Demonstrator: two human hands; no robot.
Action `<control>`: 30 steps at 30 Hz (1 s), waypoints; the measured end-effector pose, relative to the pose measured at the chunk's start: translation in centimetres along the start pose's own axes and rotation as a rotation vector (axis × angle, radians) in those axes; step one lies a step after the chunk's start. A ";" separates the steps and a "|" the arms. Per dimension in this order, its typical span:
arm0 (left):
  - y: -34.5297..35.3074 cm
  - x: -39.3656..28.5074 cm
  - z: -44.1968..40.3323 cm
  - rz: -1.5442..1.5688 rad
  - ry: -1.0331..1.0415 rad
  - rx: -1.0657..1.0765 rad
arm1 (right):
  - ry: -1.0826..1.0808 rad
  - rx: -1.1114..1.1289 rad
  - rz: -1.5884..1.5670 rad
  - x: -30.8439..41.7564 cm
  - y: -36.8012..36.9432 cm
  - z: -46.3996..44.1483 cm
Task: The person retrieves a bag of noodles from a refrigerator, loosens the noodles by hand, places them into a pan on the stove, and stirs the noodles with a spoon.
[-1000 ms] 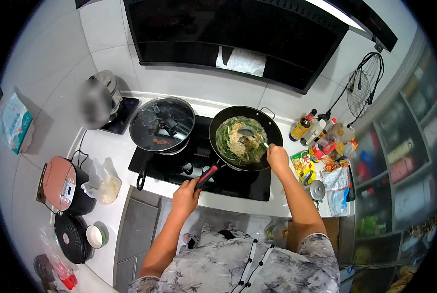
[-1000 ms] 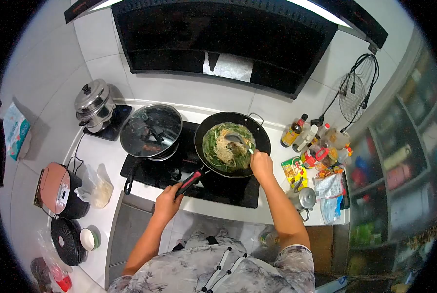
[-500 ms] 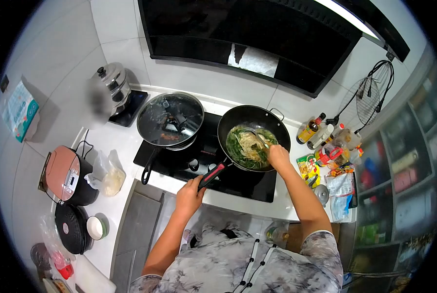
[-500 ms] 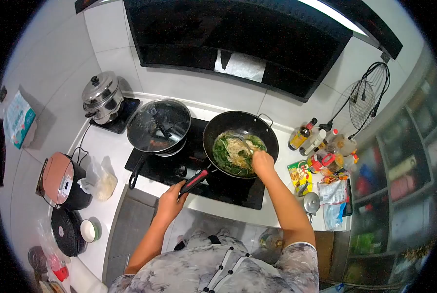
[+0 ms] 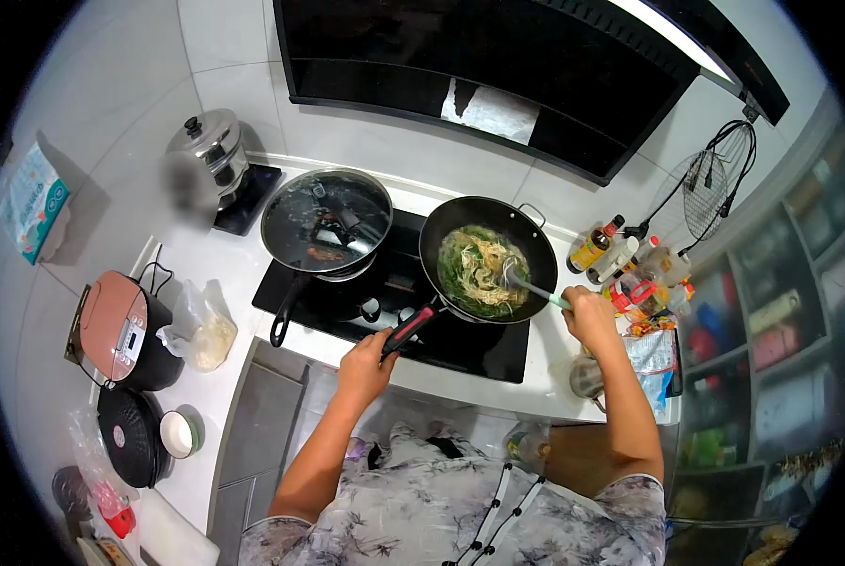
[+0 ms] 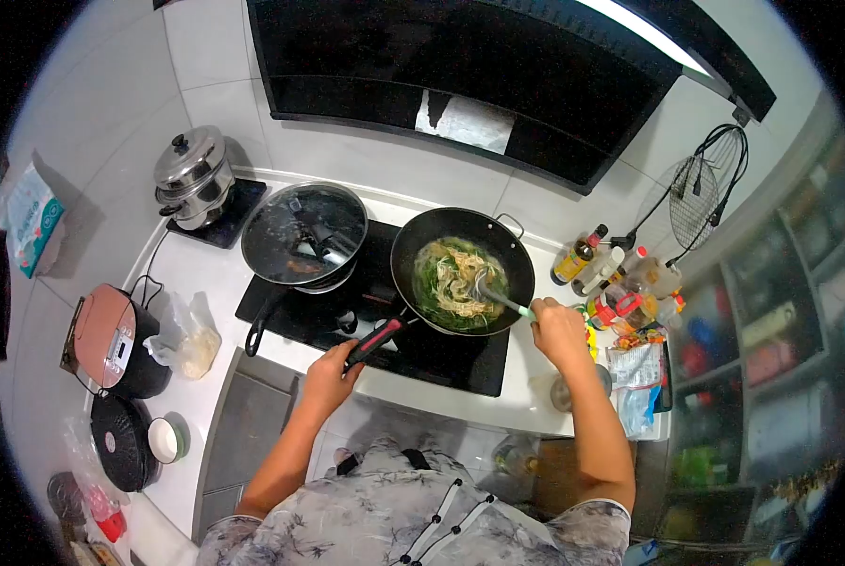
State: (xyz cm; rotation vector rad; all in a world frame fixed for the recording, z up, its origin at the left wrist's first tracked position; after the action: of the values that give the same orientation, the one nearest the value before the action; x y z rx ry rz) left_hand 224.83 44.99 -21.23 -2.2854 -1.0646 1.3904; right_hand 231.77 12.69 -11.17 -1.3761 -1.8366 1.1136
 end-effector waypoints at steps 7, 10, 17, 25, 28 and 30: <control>0.2 0.5 0.2 0.012 -0.043 0.027 | -0.330 0.116 0.251 5.4 5.6 2.6; 0.1 0.6 0.3 0.017 -0.045 0.023 | -0.351 0.111 0.250 6.6 7.9 1.0; -0.1 0.5 0.4 0.008 -0.065 0.009 | -0.182 0.095 0.246 2.9 13.1 -2.9; -0.2 0.7 0.4 0.025 -0.068 0.007 | -0.054 0.109 0.107 0.1 11.5 -2.1; -0.1 0.7 0.4 0.021 -0.068 -0.008 | -0.027 0.196 0.098 -1.6 11.0 -2.0; 0.1 0.8 0.4 0.014 -0.076 0.009 | 0.122 0.136 0.090 -3.7 11.3 -1.9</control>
State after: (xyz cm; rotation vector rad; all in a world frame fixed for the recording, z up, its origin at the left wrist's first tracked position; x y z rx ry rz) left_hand 224.74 45.39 -22.01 -2.2542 -1.0642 1.4956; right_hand 239.75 11.02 -20.03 -1.4260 -1.5974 1.1510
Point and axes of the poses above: each hand's wrist, its own z-axis away from the middle knuckle, its own y-axis out of the palm, x = y × z, the point moved 10 cm from there along -z, towards the middle knuckle, and after that the axes turned 14 degrees about -x, right-handed, at the moved point
